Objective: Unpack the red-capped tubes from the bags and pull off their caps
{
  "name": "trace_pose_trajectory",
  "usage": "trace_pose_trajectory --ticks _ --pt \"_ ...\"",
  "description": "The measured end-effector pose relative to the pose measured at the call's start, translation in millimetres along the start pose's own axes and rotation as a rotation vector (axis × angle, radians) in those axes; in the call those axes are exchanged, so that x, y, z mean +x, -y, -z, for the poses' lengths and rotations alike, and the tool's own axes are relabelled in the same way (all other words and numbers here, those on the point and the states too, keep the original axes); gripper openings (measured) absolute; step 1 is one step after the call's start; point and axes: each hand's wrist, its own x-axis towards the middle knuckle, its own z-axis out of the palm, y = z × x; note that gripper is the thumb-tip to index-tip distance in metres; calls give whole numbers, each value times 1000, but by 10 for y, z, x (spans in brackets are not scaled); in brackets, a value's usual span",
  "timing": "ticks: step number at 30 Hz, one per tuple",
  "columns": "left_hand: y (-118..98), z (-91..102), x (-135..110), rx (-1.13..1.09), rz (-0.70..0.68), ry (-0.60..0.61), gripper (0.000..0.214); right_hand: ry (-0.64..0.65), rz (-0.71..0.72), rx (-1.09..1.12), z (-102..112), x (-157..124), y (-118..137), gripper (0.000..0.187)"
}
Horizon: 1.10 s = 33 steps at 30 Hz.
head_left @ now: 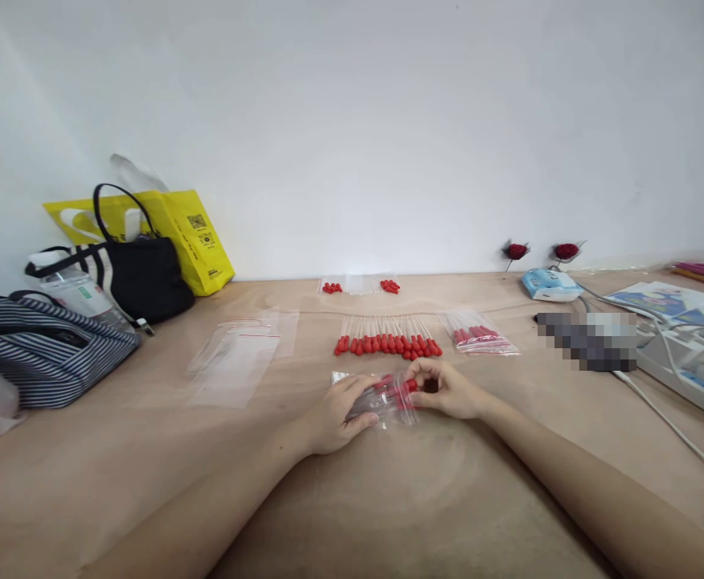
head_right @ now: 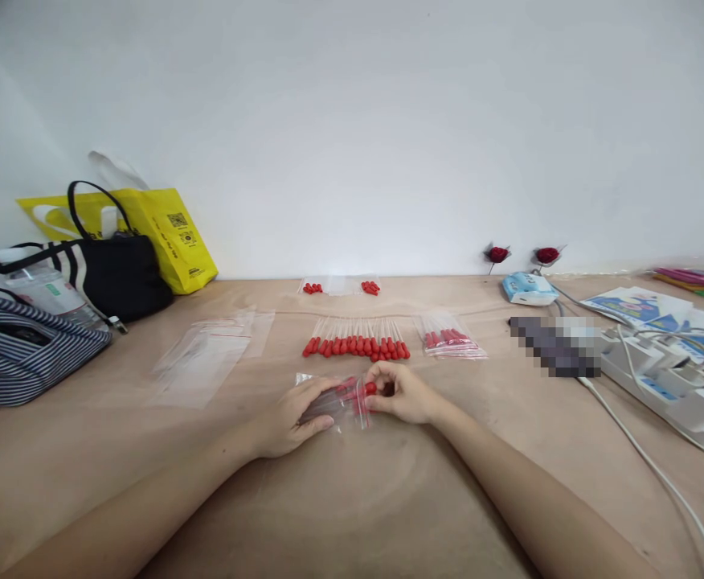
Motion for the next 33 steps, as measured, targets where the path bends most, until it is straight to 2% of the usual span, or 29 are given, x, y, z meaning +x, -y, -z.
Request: trace_pose_trajectory --ticks 4,8,18,22,25,28,30,33 --pt "-26 15 -5 9 22 10 43 -69 -108 143 253 -56 -1 37" --pt "-40 21 -2 10 36 11 44 -108 -263 235 333 -87 2 39" --pt "-16 10 4 6 15 6 42 -142 -189 403 195 -41 -49 30" --pt "7 0 -5 17 10 11 43 -177 -180 399 323 -54 -33 28" --pt "23 -6 -9 26 9 16 44 -285 -163 394 592 -114 0 30" --pt "22 -1 -7 29 10 23 44 -479 -94 374 849 -171 18 30" --pt "15 4 -3 29 11 30 44 -661 -17 323 924 -172 -2 31" --pt "13 6 -1 32 18 31 43 -874 45 135 870 -106 -94 32"
